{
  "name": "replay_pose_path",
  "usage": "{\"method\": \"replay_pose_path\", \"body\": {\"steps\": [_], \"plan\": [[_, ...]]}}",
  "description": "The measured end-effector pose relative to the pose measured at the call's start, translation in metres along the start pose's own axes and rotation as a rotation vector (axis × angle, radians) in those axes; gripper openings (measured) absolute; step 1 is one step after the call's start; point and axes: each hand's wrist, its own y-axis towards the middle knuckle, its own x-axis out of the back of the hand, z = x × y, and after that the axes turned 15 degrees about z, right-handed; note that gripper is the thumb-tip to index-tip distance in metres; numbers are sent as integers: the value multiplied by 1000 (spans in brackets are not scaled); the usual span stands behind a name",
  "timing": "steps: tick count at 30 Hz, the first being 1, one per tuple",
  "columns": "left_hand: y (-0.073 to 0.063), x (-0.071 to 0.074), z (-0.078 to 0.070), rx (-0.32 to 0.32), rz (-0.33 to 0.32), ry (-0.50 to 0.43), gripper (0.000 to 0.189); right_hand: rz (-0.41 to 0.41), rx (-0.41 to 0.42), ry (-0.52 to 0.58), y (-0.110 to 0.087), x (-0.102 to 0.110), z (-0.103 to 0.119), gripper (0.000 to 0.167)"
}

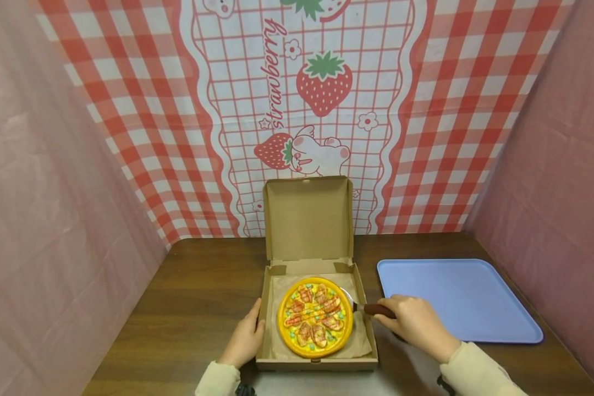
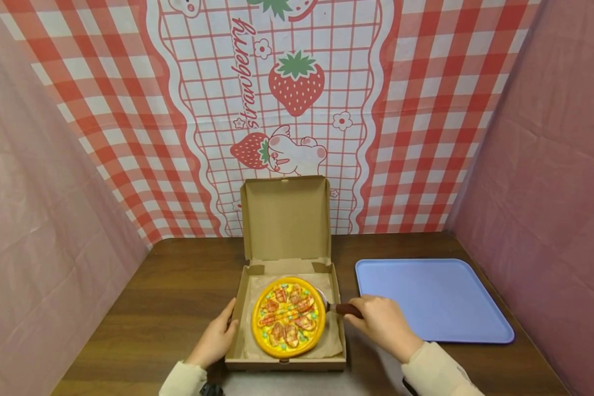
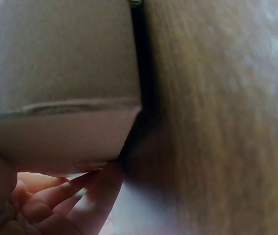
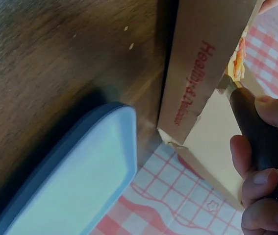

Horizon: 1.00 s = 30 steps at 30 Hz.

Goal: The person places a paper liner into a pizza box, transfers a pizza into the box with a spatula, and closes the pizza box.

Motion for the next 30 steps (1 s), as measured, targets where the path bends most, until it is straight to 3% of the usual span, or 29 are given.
{"method": "replay_pose_path", "body": {"steps": [6,15,25,30], "plan": [[0,0,-1,9,1,1,53,1,-41,-3,1,-5,-6,17],[0,1,-1,18,5,0,53,-22,-46,1,1,-5,-6,16],[0,1,-1,14,5,1,54,-100,-51,-30,3,-10,-11,22],[0,1,-1,14,5,3,54,-93,-70,-18,3,-12,-14,22]]}}
